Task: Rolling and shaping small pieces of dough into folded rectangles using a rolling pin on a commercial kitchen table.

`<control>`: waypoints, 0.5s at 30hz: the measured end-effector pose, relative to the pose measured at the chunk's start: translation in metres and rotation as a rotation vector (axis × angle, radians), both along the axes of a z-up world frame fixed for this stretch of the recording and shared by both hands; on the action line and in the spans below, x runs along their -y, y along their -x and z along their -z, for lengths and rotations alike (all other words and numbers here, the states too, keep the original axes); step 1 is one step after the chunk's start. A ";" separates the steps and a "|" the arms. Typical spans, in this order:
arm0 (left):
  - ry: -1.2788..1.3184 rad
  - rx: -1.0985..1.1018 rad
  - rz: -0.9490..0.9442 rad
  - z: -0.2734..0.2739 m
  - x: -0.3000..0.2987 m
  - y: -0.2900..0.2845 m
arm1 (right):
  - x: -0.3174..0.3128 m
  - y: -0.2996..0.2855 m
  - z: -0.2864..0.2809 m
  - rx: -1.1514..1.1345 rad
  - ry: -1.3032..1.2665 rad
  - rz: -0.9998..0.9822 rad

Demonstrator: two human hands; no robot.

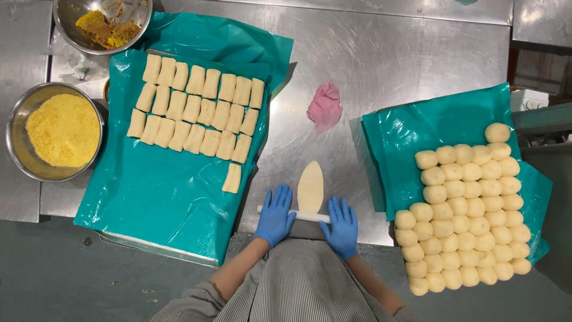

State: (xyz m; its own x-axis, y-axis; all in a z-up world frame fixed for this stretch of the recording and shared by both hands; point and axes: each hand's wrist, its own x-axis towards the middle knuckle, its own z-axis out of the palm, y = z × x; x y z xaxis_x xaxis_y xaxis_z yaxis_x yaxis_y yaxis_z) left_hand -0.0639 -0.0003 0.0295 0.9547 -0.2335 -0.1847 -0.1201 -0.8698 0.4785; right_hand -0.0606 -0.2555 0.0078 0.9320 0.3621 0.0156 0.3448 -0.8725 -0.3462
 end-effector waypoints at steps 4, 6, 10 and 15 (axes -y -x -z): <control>0.045 0.047 0.113 0.037 -0.018 0.034 | 0.017 0.026 0.019 0.072 -0.119 -0.044; 0.029 0.096 0.275 0.071 -0.034 0.050 | 0.029 0.046 0.046 0.032 -0.055 -0.053; -0.082 0.265 0.225 0.048 -0.024 0.017 | 0.022 0.012 0.054 -0.020 -0.092 -0.120; -0.011 0.171 -0.071 0.021 -0.005 -0.074 | -0.012 -0.080 0.022 0.034 0.168 0.139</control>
State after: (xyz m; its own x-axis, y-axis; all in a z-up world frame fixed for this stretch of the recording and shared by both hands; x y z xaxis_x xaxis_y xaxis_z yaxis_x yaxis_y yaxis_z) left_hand 0.0102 0.0044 0.0088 0.9863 -0.1635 -0.0207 -0.1372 -0.8841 0.4467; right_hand 0.0195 -0.2437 -0.0144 0.9732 0.2300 -0.0024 0.2257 -0.9570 -0.1820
